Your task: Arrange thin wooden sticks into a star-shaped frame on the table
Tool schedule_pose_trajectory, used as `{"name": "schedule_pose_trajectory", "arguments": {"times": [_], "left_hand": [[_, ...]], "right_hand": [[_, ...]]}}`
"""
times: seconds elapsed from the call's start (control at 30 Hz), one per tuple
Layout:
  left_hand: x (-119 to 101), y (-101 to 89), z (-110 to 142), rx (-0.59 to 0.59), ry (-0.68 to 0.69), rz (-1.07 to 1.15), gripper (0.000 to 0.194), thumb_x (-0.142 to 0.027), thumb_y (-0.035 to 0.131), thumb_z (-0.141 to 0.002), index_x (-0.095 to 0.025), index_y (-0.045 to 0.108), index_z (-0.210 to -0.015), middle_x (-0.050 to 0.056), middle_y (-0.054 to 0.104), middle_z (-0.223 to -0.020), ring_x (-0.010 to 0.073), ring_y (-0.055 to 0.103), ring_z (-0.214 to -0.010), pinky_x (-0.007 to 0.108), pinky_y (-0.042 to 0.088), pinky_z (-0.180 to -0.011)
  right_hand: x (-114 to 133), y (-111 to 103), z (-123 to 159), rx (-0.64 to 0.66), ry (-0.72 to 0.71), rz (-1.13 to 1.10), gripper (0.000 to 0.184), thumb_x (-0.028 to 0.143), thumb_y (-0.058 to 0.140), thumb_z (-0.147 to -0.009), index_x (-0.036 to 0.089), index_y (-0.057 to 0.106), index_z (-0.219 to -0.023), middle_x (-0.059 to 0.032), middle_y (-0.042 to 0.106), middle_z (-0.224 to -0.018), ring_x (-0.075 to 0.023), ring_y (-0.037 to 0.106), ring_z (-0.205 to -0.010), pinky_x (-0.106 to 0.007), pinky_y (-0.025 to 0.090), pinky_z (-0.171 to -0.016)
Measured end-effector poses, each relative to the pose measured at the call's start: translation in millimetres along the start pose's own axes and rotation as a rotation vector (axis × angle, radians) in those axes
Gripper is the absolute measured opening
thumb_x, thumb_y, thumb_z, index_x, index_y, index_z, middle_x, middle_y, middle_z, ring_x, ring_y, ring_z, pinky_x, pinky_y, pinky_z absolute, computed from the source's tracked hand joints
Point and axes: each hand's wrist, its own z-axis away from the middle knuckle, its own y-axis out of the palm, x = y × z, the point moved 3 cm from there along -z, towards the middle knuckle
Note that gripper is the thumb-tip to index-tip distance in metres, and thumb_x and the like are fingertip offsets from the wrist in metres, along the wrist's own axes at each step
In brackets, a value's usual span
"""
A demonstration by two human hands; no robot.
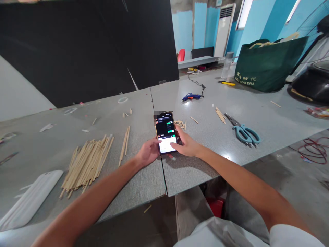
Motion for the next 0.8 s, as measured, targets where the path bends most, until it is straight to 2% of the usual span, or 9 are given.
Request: {"name": "schedule_pose_trajectory", "arguments": {"times": [0.23,0.43,0.53,0.63,0.8], "left_hand": [[-3.2,4.6,5.0,-0.042,-0.008,-0.046,0.050,-0.021,0.077,-0.077,-0.018,0.070,-0.126,0.017,0.078,-0.130,0.0329,0.075,-0.102,0.051,0.069,-0.080],[-2.4,6.4,3.9,-0.016,0.001,-0.055,0.051,-0.020,0.082,-0.077,-0.019,0.070,-0.126,0.018,0.076,-0.134,0.0312,0.075,-0.103,0.048,0.069,-0.080],[-2.0,6.3,4.2,-0.023,0.000,-0.074,0.050,-0.020,0.084,-0.079,-0.019,0.069,-0.127,0.017,0.076,-0.135,0.0302,0.075,-0.104,0.045,0.069,-0.080],[-2.1,5.3,4.6,-0.029,-0.001,-0.072,0.051,-0.018,0.082,-0.078,-0.019,0.069,-0.127,0.017,0.077,-0.135,0.0325,0.075,-0.107,0.048,0.069,-0.080],[-2.7,2.3,3.3,-0.011,0.005,0.027,0.048,-0.023,0.069,-0.075,-0.017,0.072,-0.123,0.018,0.078,-0.131,0.0412,0.074,-0.117,0.059,0.067,-0.086]], "right_hand": [[-3.1,0.1,0.4,-0.014,-0.021,0.031,0.089,0.039,0.069,-0.098,0.024,0.025,-0.174,-0.0170,0.072,-0.136,-0.0361,0.073,-0.119,-0.058,0.063,-0.101],[-3.9,4.5,-3.2,-0.118,-0.001,0.035,0.081,0.049,0.073,-0.099,0.025,0.037,-0.167,-0.0174,0.073,-0.132,-0.0362,0.075,-0.114,-0.058,0.065,-0.095],[-2.9,5.4,-2.9,-0.106,0.008,-0.010,0.080,0.047,0.073,-0.099,0.025,0.038,-0.167,-0.0165,0.074,-0.132,-0.0355,0.075,-0.113,-0.057,0.065,-0.093],[-4.0,3.8,-0.9,-0.059,0.003,-0.044,0.081,0.040,0.069,-0.099,0.025,0.033,-0.170,-0.0155,0.074,-0.132,-0.0345,0.075,-0.113,-0.055,0.064,-0.093],[-9.7,-1.3,0.4,-0.004,-0.032,-0.025,0.090,0.033,0.067,-0.096,0.023,0.025,-0.175,-0.0160,0.074,-0.133,-0.0351,0.073,-0.117,-0.054,0.063,-0.095]]}}
